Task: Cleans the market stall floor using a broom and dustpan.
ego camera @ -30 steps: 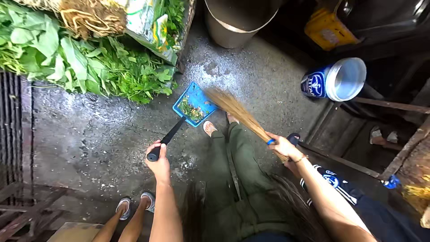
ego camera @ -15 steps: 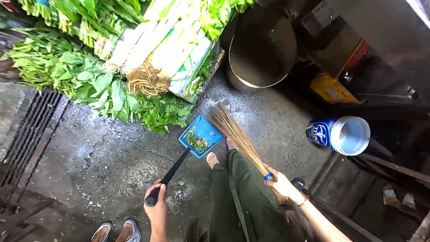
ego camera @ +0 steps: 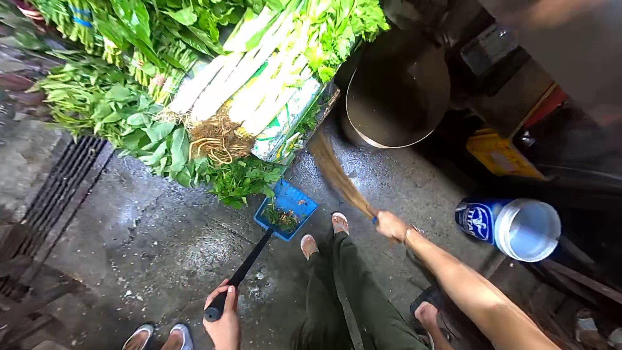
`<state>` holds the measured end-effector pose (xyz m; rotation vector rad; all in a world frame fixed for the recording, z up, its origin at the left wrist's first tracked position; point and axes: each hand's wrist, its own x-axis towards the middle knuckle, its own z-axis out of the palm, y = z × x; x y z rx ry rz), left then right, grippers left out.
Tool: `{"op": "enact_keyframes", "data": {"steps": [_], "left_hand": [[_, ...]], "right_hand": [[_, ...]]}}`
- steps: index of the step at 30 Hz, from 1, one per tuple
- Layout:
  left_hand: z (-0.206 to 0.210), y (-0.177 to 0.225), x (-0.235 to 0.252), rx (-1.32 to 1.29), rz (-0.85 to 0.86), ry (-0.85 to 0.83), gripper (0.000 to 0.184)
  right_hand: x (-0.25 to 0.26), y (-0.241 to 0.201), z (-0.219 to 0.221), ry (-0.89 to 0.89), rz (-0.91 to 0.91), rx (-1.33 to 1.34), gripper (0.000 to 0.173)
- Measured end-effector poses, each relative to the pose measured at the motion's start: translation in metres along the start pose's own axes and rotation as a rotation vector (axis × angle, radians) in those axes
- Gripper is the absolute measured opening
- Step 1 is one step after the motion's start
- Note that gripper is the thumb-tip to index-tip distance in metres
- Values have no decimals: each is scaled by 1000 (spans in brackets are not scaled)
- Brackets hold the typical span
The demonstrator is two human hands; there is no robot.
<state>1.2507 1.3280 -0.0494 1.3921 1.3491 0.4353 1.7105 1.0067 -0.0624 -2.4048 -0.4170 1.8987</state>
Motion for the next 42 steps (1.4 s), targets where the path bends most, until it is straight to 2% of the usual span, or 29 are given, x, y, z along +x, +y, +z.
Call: {"op": "enact_keyframes", "data": {"steps": [4,6,8,10,13,15,17,20,23,25,27,30,32,34,36,38,40,42], "left_hand": [[0,-9,9,20,18,1,32],[0,-10,9,34,12,9,32],[4,-8,10,37,4,22,31],[8,-3,9,29,-5,33,30],[11,0,8,2,-11,40,31],[8,2,9,-7,-9,40,31],[-5,6,8,-13,-3,21,30],[-39,9,15,-24,58,-7,29],[-78,15,29,-7,55,-12,29],[-98,10,42,-3,53,-13,30],[-108,6,56,30,78,-26,29],[-105,-1,84,83,146,-69,29],[-111,3,93,96,132,-62,27],[-123,7,103,79,90,-72,28],[-137,11,111,55,58,-87,28],[-146,11,117,47,53,-102,30],[-146,13,116,93,95,-146,31],[-140,13,115,158,153,-174,31]], "right_hand": [[-83,54,1,64,-52,36,80],[-98,66,-6,133,-41,109,80],[-83,54,-16,184,-1,207,80],[-46,27,-13,172,58,271,81],[-9,-7,37,20,71,168,78],[-21,-13,72,-87,26,109,80],[-60,2,82,-97,-19,148,82],[-122,46,65,4,-33,221,81],[-133,72,63,154,-2,325,81],[-116,47,73,240,62,424,79],[-83,2,102,286,108,498,80],[-44,-74,172,162,107,397,79],[-50,-114,222,24,77,256,82],[-83,-134,249,7,51,219,84],[-130,-139,255,128,8,277,77],[-165,-145,245,288,-76,297,57],[-158,-168,211,253,-10,207,71],[-110,-193,191,221,61,191,80]]}}
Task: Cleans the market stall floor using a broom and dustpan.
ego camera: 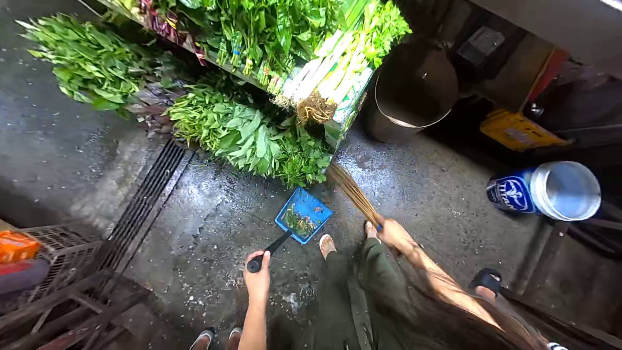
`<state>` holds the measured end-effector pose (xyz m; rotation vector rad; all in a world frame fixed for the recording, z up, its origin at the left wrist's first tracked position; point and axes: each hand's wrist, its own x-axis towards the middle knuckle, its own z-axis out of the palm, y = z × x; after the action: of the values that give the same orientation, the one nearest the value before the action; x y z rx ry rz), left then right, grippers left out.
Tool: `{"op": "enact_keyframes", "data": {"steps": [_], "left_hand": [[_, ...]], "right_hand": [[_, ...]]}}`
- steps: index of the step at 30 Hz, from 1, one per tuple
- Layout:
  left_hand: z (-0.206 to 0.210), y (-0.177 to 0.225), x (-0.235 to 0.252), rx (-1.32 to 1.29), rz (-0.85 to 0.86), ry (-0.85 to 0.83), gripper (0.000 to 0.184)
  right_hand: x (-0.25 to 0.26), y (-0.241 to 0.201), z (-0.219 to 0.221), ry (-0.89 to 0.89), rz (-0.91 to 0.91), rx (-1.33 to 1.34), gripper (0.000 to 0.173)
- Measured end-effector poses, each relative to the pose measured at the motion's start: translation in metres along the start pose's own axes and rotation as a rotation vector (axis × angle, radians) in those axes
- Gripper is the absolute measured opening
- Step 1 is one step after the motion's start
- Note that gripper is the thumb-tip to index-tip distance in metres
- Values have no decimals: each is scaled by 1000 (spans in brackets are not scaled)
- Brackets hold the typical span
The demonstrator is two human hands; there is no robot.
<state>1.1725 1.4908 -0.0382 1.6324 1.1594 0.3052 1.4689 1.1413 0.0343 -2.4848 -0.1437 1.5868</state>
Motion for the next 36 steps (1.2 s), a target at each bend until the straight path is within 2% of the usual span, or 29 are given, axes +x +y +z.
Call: {"op": "enact_keyframes", "data": {"steps": [2,4,6,8,10,12,15,17,20,23,25,27,28,30,31,32,34,36], "left_hand": [[7,0,0,26,15,6,30],[6,-2,7,10,0,14,28],[-2,-7,12,-35,-15,23,27],[-17,-14,12,-78,-53,5,28],[-32,-20,11,-107,-67,-26,29],[-48,-24,11,-104,-41,-73,30],[-54,-28,14,-9,41,-139,31],[-46,-30,18,77,139,-180,29],[-27,-28,22,120,188,-170,30],[-15,-18,25,123,196,-156,26],[-14,-19,26,122,199,-164,25],[-19,-18,26,118,178,-176,27],[-24,-17,26,114,166,-180,27],[-38,-19,27,99,157,-207,27],[-45,-21,27,88,169,-220,26],[-50,-22,26,85,183,-235,26],[-52,-24,21,90,222,-274,28],[-43,-27,12,119,259,-309,30]], "right_hand": [[44,-20,22,-49,19,7,78],[57,-32,61,-175,12,-40,71],[34,-26,88,-281,-15,-75,74],[-14,2,83,-310,-59,2,78],[-62,47,60,-256,-95,99,70],[-94,100,38,-194,-73,153,70],[-99,168,18,8,-2,306,79],[-70,180,14,119,90,431,81],[-15,145,33,190,227,560,77],[19,93,104,34,133,431,72],[11,63,155,-133,69,288,73],[-13,61,186,-208,-33,274,75],[-30,77,194,-159,-149,315,75],[-71,124,193,161,-438,465,59],[-111,108,145,-13,-35,495,50],[-126,120,126,28,109,470,49],[-118,197,124,156,12,362,66],[-100,254,120,221,115,433,79]]}}
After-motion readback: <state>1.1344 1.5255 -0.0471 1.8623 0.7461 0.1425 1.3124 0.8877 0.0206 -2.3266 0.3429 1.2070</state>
